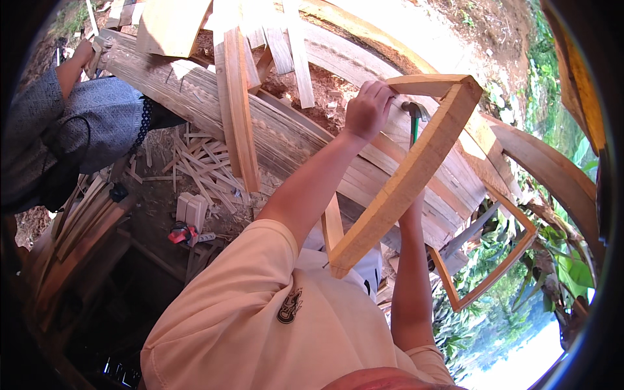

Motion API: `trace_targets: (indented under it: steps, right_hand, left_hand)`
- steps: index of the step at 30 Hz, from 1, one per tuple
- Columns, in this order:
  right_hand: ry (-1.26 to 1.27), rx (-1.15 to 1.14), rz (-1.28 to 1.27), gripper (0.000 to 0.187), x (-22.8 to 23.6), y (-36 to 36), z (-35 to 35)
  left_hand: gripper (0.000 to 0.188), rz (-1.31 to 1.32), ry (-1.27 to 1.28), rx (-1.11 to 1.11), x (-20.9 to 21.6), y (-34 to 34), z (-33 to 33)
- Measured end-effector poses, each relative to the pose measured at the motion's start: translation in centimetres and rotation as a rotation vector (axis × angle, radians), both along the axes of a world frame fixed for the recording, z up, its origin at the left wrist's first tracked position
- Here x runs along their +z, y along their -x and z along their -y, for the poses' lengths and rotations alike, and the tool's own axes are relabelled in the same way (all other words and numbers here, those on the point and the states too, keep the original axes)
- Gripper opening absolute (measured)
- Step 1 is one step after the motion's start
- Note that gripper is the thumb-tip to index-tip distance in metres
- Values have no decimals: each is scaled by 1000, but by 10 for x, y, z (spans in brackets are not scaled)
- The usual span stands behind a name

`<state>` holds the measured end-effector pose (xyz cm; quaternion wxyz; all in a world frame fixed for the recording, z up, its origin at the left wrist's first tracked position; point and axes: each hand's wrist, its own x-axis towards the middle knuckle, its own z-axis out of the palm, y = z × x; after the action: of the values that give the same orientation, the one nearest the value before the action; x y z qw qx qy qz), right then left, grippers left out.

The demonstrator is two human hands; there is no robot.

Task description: The person uses a hammer to drive nails into a wooden frame structure, securing the joints. They repeatedly position the frame and strike the nails to fasten the components together in an outdoor setting.

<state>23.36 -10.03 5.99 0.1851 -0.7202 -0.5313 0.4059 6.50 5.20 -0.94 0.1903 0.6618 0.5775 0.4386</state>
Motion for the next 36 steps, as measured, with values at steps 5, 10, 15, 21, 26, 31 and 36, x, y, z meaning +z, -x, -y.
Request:
trace_targets:
  steps: [5,10,15,21,26,31,36]
  right_hand:
    - [-65,80,179,22,7,-13,4]
    - [-216,179,225,17,11,-25,0]
    - [-262,187,207,17,9,-25,-10]
    - [-259,249,290,22,-8,-36,-8]
    - [-232,179,217,24,-18,-35,-4]
    - [-350,182,194,22,-20,-36,-3]
    - [-104,143,197,21,-33,-44,-2]
  left_hand:
    - [11,-67,-7,5,-3,-3,-1]
    - [13,-114,16,-18,-5,0,-2]
    - [18,-138,33,-23,-10,-1,-4]
    - [19,-139,28,-26,-7,2,-3]
    - [19,-131,53,-31,-8,1,-4]
    - [20,-118,31,-32,-10,0,-4]
    - [19,-64,-7,11,-6,-3,-6]
